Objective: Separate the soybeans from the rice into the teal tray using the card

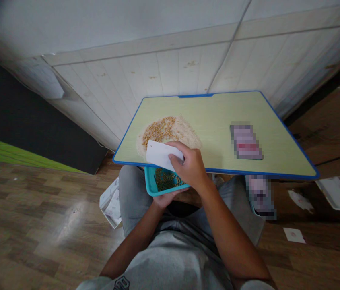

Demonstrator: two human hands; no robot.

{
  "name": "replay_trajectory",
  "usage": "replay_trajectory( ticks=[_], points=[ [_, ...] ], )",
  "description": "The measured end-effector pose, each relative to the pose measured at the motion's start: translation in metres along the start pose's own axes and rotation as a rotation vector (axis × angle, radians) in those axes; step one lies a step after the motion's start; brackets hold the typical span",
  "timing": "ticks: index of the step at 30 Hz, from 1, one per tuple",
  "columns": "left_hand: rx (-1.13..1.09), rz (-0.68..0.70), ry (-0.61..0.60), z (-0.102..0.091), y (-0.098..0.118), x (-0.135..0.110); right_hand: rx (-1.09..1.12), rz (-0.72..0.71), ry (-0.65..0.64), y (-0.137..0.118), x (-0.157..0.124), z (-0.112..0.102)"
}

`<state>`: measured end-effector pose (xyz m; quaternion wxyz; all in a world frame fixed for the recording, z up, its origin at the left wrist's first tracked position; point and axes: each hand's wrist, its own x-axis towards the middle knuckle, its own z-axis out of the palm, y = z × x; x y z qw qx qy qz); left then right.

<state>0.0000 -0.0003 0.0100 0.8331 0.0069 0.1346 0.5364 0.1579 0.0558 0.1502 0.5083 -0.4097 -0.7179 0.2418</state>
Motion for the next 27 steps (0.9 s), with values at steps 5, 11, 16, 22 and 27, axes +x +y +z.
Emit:
replay_trajectory(
  ticks=[5, 11, 16, 22, 27],
  points=[
    [-0.018, -0.006, 0.021, 0.000, 0.000, 0.000, -0.010, 0.016, 0.035, 0.005, -0.004, 0.000],
    [0.029, -0.024, -0.007, -0.003, -0.001, 0.000, -0.009, 0.050, 0.146, 0.017, 0.000, -0.003],
    [0.042, -0.028, -0.013, -0.002, -0.001, -0.001, 0.020, -0.005, 0.144, 0.023, 0.013, 0.000],
    [0.005, -0.025, -0.006, -0.003, 0.000, -0.002, -0.001, -0.062, 0.051, 0.025, 0.024, 0.006],
    [-0.050, -0.006, 0.044, -0.006, -0.001, -0.001, -0.031, -0.064, -0.002, 0.024, 0.028, 0.007]
  ],
)
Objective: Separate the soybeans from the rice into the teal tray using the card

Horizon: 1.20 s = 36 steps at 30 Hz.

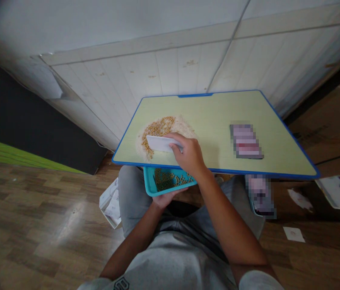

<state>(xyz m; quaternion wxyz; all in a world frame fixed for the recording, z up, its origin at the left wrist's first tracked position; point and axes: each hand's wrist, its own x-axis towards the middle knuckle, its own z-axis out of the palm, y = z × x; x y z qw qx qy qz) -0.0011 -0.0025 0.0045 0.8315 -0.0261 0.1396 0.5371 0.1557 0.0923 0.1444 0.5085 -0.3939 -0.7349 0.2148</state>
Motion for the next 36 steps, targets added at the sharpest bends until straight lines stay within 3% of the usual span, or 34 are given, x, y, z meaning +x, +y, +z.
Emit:
replay_trajectory(
  ticks=[12, 36],
  points=[
    [0.031, 0.017, -0.055, -0.004, 0.001, 0.000, 0.075, -0.023, -0.070, -0.002, -0.001, -0.010],
    [0.054, 0.029, 0.015, -0.004, 0.001, 0.002, 0.142, 0.021, -0.145, -0.010, -0.014, -0.028]
  ],
)
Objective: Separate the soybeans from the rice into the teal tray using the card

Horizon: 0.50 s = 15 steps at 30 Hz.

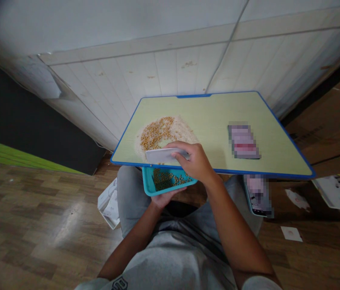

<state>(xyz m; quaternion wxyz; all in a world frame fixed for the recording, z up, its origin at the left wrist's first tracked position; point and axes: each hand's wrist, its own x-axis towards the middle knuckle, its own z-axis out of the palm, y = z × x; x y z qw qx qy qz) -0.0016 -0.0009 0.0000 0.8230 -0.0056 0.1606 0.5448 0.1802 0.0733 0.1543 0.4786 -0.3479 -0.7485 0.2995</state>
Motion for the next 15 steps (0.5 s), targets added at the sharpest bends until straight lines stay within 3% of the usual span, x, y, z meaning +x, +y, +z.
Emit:
replay_trajectory(
  ticks=[7, 15],
  points=[
    [-0.063, -0.024, -0.031, -0.0011, 0.0007, -0.0005, 0.015, 0.004, -0.003, -0.0029, -0.0023, -0.0019],
    [-0.050, -0.042, 0.018, -0.0037, 0.0010, 0.0017, 0.016, 0.014, 0.015, -0.0003, -0.0041, 0.0025]
  ],
)
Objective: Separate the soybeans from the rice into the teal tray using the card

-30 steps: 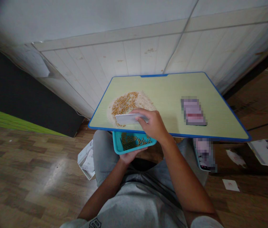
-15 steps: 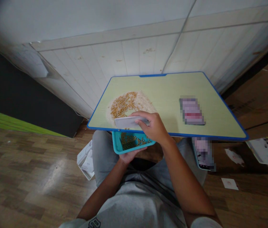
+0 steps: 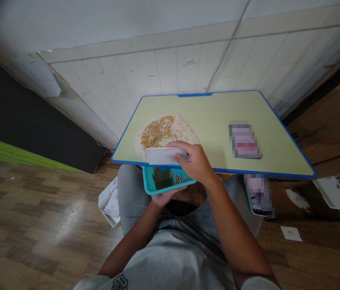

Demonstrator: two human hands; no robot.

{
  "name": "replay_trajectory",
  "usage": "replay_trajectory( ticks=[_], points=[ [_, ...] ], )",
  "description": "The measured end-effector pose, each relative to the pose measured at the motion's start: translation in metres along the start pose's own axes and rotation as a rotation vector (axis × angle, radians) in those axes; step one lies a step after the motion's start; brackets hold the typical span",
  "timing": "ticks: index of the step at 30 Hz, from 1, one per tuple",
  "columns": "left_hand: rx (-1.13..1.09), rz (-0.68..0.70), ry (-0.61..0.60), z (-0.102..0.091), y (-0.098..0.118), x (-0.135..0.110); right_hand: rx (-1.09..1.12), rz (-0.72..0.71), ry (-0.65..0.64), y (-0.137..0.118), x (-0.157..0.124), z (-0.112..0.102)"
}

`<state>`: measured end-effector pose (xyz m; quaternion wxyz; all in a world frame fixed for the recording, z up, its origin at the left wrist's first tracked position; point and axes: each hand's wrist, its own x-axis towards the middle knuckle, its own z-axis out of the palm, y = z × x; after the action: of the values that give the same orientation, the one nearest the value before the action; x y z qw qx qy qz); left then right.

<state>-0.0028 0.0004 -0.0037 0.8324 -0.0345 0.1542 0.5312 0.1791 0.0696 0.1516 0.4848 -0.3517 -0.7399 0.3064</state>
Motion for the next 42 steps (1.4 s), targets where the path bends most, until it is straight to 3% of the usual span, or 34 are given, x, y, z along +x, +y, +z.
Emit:
replay_trajectory(
  ticks=[12, 32, 42],
  points=[
    [-0.039, 0.022, 0.012, 0.011, -0.001, -0.004, -0.026, -0.010, 0.076, 0.001, 0.000, 0.006],
    [0.009, 0.004, -0.015, 0.013, -0.001, -0.005, -0.050, 0.071, 0.118, 0.005, -0.003, 0.014],
    [0.068, 0.033, -0.014, 0.030, -0.003, -0.008, 0.010, 0.032, 0.081, -0.005, 0.001, 0.018]
  ],
)
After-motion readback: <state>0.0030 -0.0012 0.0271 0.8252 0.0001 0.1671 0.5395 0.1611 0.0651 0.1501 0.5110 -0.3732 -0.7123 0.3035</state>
